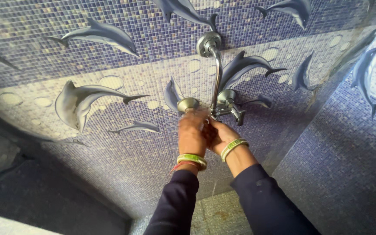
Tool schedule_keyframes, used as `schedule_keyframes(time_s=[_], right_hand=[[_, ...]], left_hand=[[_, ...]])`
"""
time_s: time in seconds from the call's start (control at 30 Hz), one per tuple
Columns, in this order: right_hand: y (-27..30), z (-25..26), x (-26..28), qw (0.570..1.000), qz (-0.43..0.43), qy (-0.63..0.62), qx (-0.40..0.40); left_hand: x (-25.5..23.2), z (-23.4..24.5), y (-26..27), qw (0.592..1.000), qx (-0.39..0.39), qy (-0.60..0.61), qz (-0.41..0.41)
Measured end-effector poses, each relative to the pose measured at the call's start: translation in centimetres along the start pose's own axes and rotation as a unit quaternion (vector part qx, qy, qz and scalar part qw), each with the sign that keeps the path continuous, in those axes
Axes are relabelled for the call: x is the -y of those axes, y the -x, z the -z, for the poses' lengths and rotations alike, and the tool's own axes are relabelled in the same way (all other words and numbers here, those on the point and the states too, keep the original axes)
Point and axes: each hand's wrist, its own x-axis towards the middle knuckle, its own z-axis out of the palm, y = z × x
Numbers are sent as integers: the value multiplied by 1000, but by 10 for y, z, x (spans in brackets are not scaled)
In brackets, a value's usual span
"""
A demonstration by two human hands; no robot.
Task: The person adjusts the shower faucet, fills a bucket with water, and then uses a sponge to scrub the shower wall tiles. They also handle a plastic container and a metal cup during the process.
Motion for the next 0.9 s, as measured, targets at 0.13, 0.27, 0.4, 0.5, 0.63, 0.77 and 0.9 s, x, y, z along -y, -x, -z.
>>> schedule_keyframes(time_s=[0.13, 0.27, 0.4, 0.5, 0.63, 0.77, 0.9], right_hand=[[-22, 14, 4, 999, 22, 30, -8], [-25, 25, 14, 999, -12, 47, -12], [-20, 27, 16, 995, -31, 69, -58], [-11, 20, 20, 995, -28, 83, -48], [12, 8, 17, 994, 6, 104, -23], [41, -1, 16, 979, 41, 188, -71], [54, 12, 20, 975, 35, 210, -69]], left_hand=[[6, 1, -1, 994, 42, 34, -90], [7, 1, -1, 985, 141, 93, -39], [7, -6, 5, 988, 114, 89, -58], [7, -11, 4, 990, 88, 94, -62], [1, -6, 2, 989, 98, 110, -16], [-8, 6, -4, 974, 180, 129, 50], [-22, 10, 2, 986, 79, 128, 78]])
